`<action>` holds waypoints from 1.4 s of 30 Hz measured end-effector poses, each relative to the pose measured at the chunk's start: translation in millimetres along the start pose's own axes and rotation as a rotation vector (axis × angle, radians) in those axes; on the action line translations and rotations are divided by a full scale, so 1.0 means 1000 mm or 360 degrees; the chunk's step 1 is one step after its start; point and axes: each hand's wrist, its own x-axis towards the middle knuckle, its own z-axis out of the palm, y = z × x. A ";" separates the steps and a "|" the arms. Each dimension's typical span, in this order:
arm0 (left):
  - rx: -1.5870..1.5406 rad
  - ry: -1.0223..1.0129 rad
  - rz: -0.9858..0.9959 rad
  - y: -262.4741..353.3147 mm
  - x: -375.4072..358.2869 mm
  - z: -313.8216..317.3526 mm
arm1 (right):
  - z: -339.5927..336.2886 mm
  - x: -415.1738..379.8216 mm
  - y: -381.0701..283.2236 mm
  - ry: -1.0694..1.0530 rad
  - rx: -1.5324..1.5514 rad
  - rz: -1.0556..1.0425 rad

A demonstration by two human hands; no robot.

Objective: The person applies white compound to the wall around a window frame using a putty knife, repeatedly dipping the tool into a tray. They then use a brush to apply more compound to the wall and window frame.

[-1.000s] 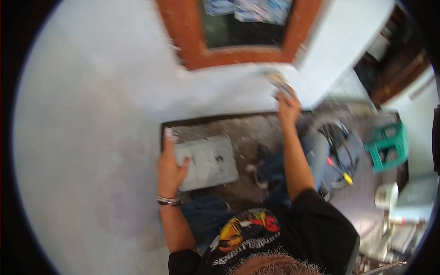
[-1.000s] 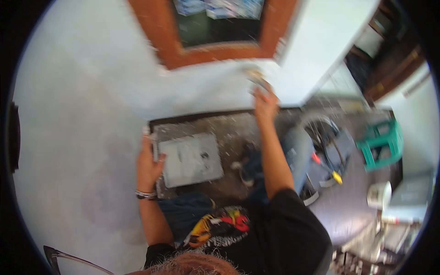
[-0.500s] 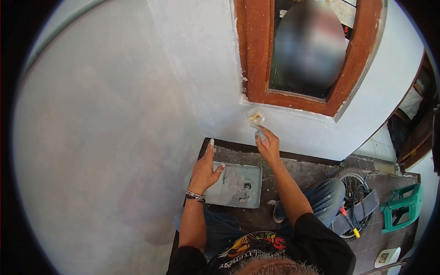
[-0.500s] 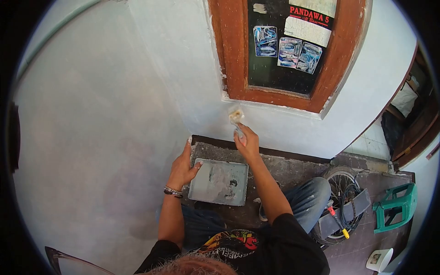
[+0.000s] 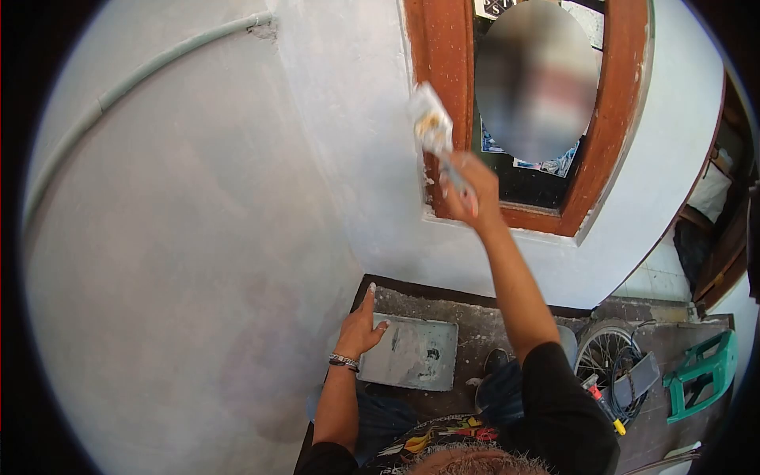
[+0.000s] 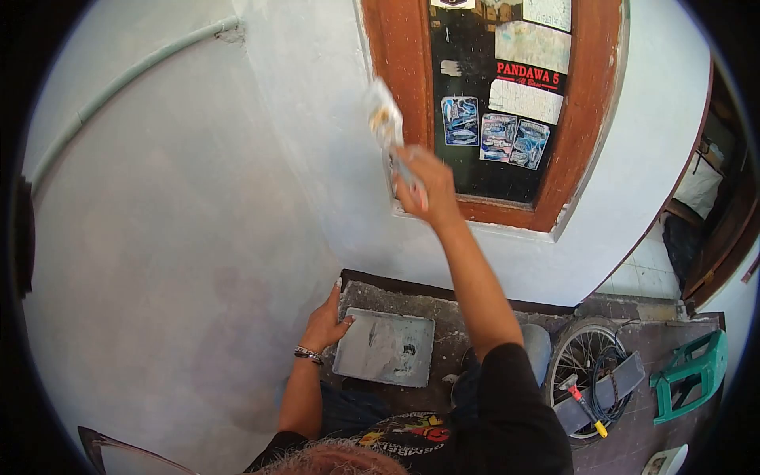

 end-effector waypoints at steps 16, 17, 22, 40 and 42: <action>-0.0041 -0.0044 0.0033 0.013 0.018 -0.001 | 0.002 0.165 0.026 0.0157 -0.0520 -0.0422; -0.0029 0.0011 0.0073 0.011 0.018 0.000 | 0.002 0.168 0.026 0.0168 -0.0525 -0.0433; 0.0019 0.0133 0.0166 0.003 0.017 0.007 | 0.000 0.175 0.028 0.0131 -0.0552 -0.0423; 0.0038 0.0193 0.0258 0.002 0.023 0.015 | -0.003 0.171 0.038 0.0026 -0.0429 -0.0352; 0.0004 0.0118 0.0184 0.007 0.022 0.010 | -0.001 0.156 0.039 0.0006 -0.0369 -0.0345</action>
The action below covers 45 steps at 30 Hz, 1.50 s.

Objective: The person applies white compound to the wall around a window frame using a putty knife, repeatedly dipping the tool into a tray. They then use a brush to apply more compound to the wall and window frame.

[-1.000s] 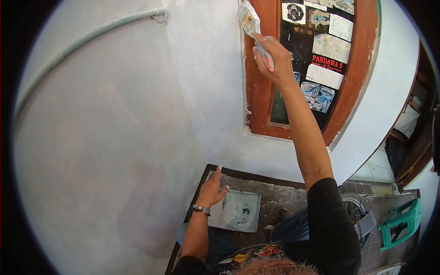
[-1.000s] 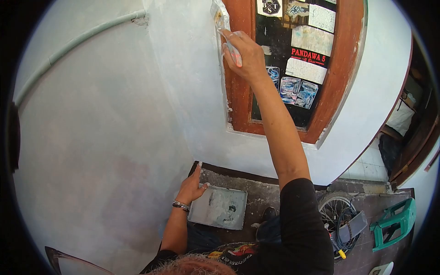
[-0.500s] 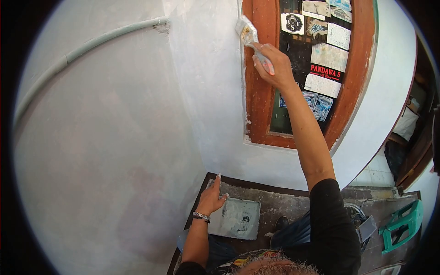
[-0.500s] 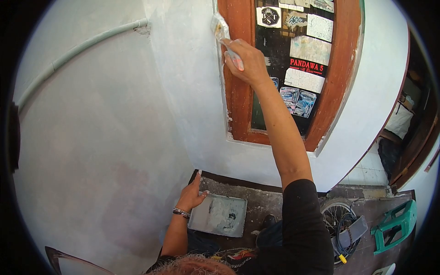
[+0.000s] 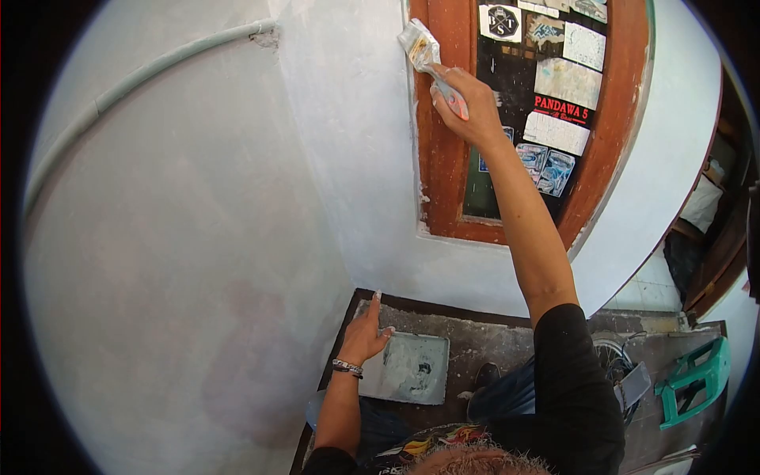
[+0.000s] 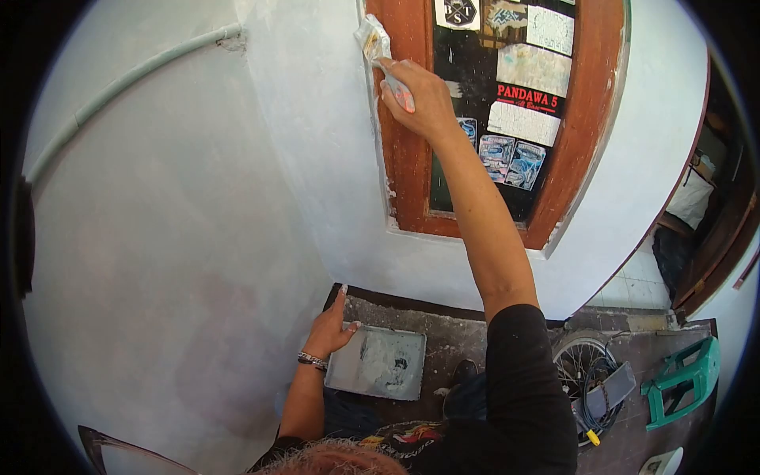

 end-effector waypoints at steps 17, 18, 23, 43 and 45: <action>-0.0022 -0.0037 -0.0051 0.007 0.004 -0.007 | 0.004 -0.128 -0.024 -0.0346 0.0018 0.0288; -0.0004 -0.0011 -0.0026 0.004 0.004 -0.005 | 0.004 -0.135 -0.025 -0.0366 0.0015 0.0289; -0.0009 -0.0032 -0.0053 0.005 0.004 -0.007 | 0.002 -0.166 -0.032 -0.0508 -0.0068 0.0272; -0.0035 -0.0056 -0.0080 0.007 0.007 -0.006 | 0.006 -0.273 -0.042 -0.0984 -0.0141 0.0241; -0.0029 -0.0043 -0.0069 0.005 0.007 -0.005 | 0.008 -0.287 -0.045 -0.1019 -0.0155 0.0243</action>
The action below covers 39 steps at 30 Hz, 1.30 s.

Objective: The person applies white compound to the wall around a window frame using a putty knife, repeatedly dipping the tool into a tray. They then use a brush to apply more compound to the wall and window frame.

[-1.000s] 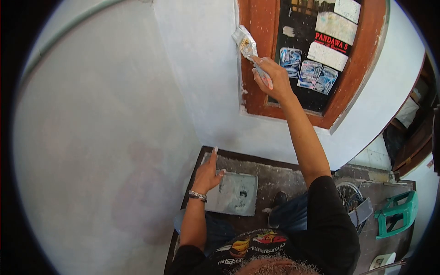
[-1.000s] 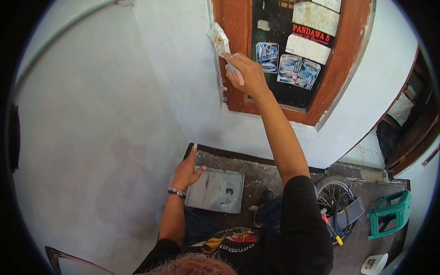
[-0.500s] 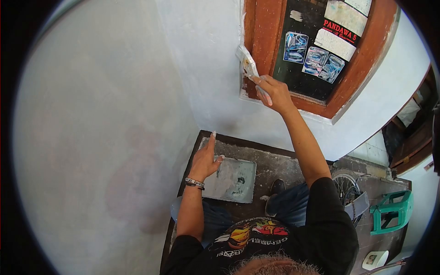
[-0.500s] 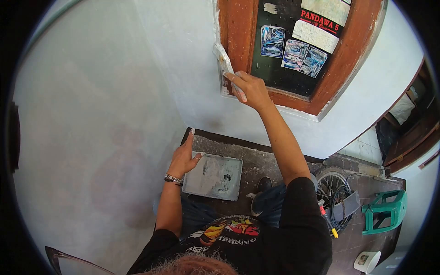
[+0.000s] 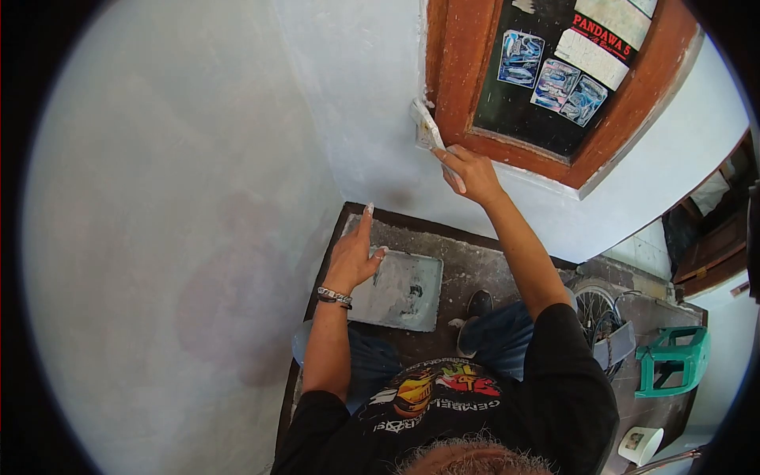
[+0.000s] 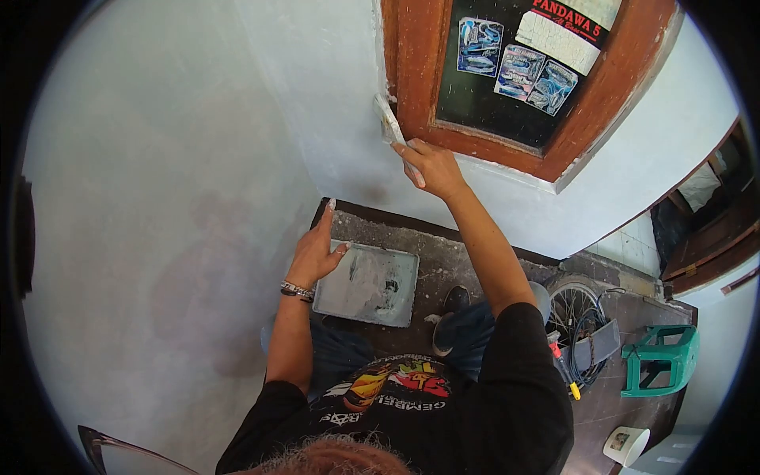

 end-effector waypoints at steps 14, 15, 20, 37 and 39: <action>-0.0269 0.0190 -0.0150 -0.007 -0.004 -0.027 | 0.070 -0.120 -0.067 -0.0256 0.0609 0.0380; -0.0201 0.0316 -0.0113 -0.013 -0.005 -0.033 | 0.093 -0.146 -0.077 -0.0153 0.0813 0.0505; -0.0279 0.0476 -0.0282 -0.025 -0.012 -0.048 | 0.177 -0.262 -0.137 -0.0580 0.1585 0.1811; -0.0114 0.0290 -0.0295 -0.035 -0.020 -0.059 | 0.322 -0.280 -0.214 -0.0847 0.1296 0.1094; -0.0183 0.0255 -0.0356 -0.031 -0.017 -0.061 | 0.309 -0.284 -0.210 -0.0992 0.1477 0.1324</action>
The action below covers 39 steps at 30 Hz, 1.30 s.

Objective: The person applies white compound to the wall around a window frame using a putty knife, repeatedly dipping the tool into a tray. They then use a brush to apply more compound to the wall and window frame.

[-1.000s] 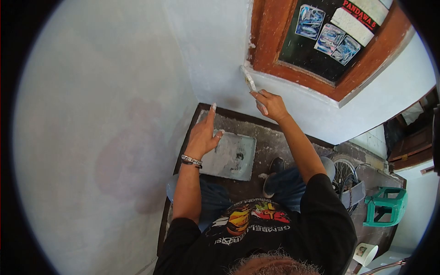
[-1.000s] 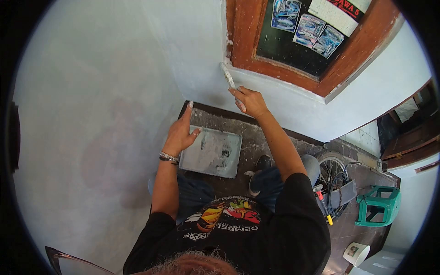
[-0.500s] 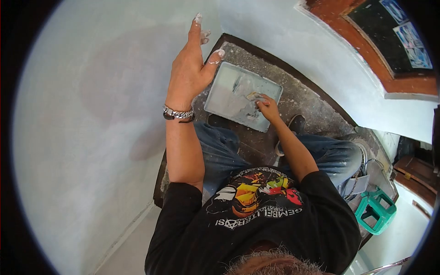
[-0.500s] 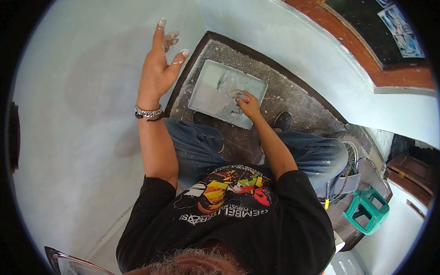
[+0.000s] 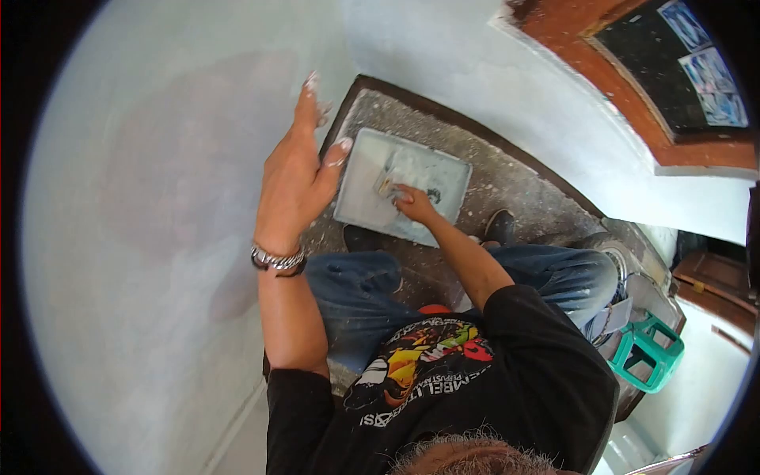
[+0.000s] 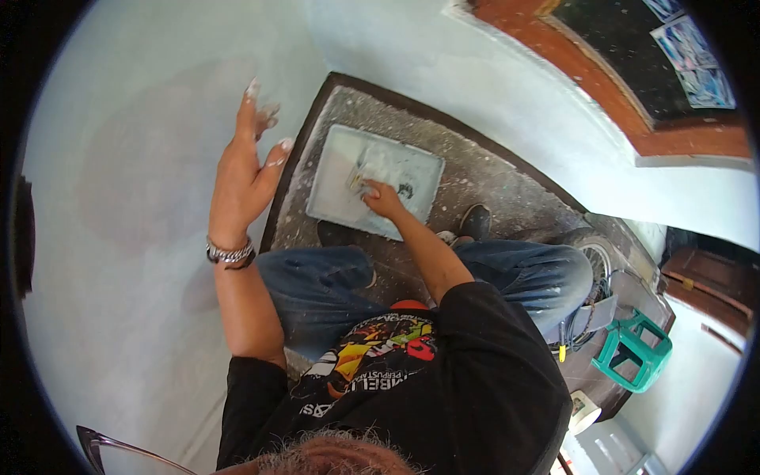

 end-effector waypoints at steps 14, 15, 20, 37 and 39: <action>0.0023 -0.0017 -0.0065 -0.006 -0.005 0.003 | -0.042 -0.052 -0.030 -0.0600 -0.0055 -0.0067; 0.0022 -0.0023 -0.0068 -0.008 -0.006 0.003 | -0.050 -0.057 -0.044 -0.0866 0.0057 0.0172; -0.0023 -0.0052 -0.0060 -0.012 -0.004 0.006 | -0.043 -0.063 -0.025 -0.0817 -0.0280 0.0519; -0.0012 -0.0058 0.0036 -0.039 -0.004 0.010 | -0.059 -0.086 0.028 -0.0413 -0.0143 0.0449; 0.0033 -0.0069 -0.0032 -0.040 -0.006 0.011 | -0.060 -0.094 0.008 -0.0336 -0.0302 0.0428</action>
